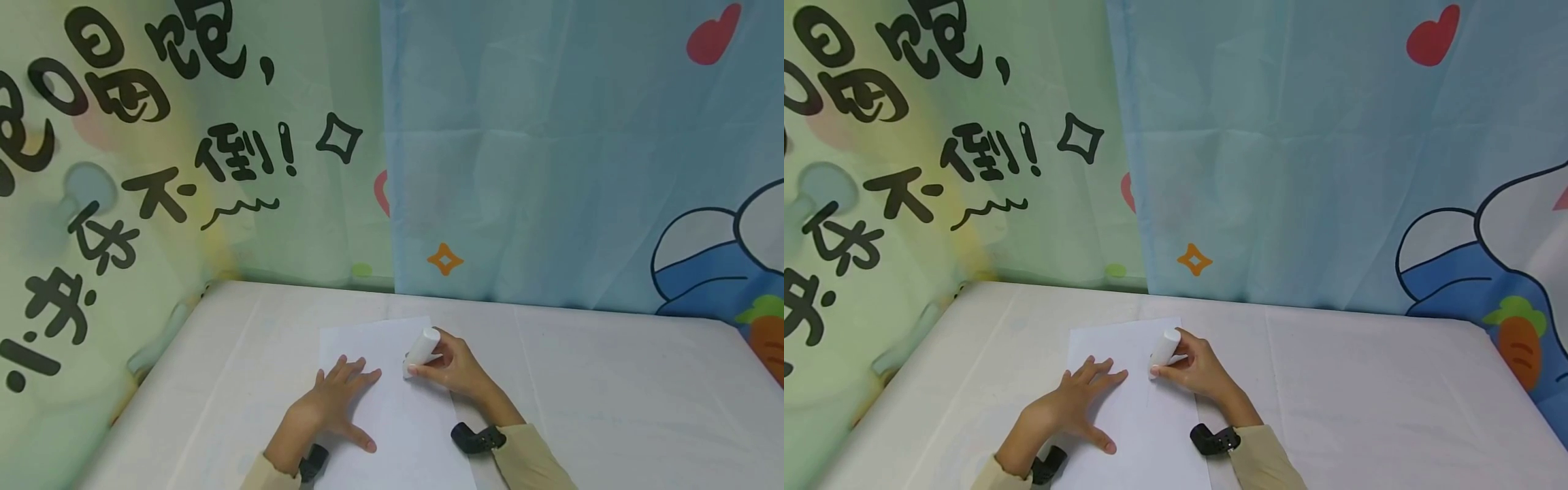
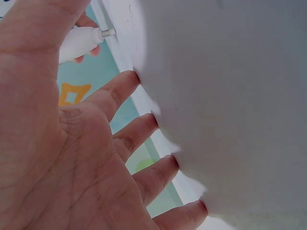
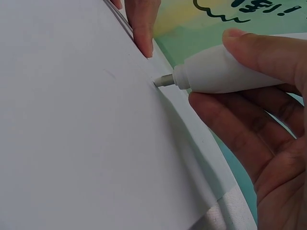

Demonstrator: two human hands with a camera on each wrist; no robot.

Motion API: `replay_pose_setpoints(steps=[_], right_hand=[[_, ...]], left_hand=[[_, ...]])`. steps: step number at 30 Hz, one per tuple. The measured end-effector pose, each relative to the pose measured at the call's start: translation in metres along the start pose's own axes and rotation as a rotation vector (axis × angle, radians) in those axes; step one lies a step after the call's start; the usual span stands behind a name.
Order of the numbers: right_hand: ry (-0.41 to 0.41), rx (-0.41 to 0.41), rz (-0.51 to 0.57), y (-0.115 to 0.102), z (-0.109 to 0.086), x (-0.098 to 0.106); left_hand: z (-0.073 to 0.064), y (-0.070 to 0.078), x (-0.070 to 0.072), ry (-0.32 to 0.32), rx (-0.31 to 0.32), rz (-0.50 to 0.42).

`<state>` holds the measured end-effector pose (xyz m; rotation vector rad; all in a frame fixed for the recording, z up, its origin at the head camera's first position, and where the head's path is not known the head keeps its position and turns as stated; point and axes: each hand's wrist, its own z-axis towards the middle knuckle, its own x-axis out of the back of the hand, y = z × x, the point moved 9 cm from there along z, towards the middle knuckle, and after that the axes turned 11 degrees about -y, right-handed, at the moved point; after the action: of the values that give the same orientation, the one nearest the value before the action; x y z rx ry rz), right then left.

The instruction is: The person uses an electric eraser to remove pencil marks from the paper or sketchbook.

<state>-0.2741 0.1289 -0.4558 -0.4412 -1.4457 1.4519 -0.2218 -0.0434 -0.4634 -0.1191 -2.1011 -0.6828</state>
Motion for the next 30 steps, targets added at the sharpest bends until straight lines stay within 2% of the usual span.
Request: replay_pose_setpoints(steps=[15, 30], right_hand=[[-0.030, 0.038, 0.016, -0.0020, 0.0011, -0.0024], [-0.015, 0.015, 0.007, 0.0000, 0.0000, -0.0013]], left_hand=[[-0.0008, 0.0022, 0.0025, 0.001, -0.002, 0.009], [-0.0009, 0.0023, 0.0022, 0.001, 0.000, 0.000]])
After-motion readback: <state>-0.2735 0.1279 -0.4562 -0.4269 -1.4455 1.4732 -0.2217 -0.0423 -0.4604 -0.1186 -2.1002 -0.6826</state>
